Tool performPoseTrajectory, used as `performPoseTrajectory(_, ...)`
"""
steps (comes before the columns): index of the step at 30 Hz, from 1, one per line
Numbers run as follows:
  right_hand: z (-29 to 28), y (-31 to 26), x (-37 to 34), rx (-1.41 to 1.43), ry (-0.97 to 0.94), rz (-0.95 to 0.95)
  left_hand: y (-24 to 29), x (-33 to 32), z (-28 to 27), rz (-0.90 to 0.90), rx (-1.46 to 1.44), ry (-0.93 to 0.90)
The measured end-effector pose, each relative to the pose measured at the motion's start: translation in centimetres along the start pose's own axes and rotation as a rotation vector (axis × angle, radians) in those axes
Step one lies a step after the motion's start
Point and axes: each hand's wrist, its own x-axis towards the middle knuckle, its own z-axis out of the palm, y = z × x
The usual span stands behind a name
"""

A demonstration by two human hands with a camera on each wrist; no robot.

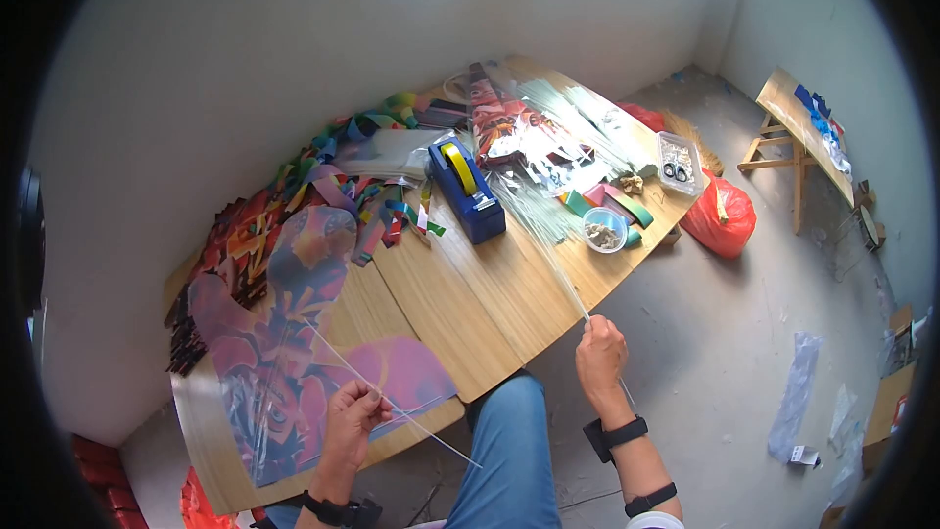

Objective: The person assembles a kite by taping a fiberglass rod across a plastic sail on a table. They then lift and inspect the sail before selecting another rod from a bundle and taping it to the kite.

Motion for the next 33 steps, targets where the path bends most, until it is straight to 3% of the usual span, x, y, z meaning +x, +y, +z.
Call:
performPoseTrajectory(5, 1.7, -0.5, 1.5, 0.201, 0.031, 0.067, 0.3, -0.1, -0.4, 0.020, 0.006, 0.023)
performPoseTrajectory(20, -1.8, 0.5, 3.0, 0.452, 0.177, 0.159, 0.3, -0.1, 0.0, 0.016, 0.010, -0.005)
performPoseTrajectory(23, -3.0, 0.6, 2.8, 0.398, 0.237, 0.195, 0.5, -0.2, 0.2, 0.014, 0.019, -0.007)
performPoseTrajectory(26, -4.5, 2.9, -0.4, 0.266, 0.126, 0.209, 0.2, -0.2, -0.1, 0.020, 0.005, 0.019)
performPoseTrajectory(28, -5.6, 4.8, -3.3, 0.215, 0.091, 0.112, 0.0, 0.0, -0.3, 0.017, 0.006, 0.008)
performPoseTrajectory(33, -7.1, 5.4, -5.3, 0.318, 0.117, 0.081, -0.3, 0.3, -0.1, -0.014, 0.012, -0.006)
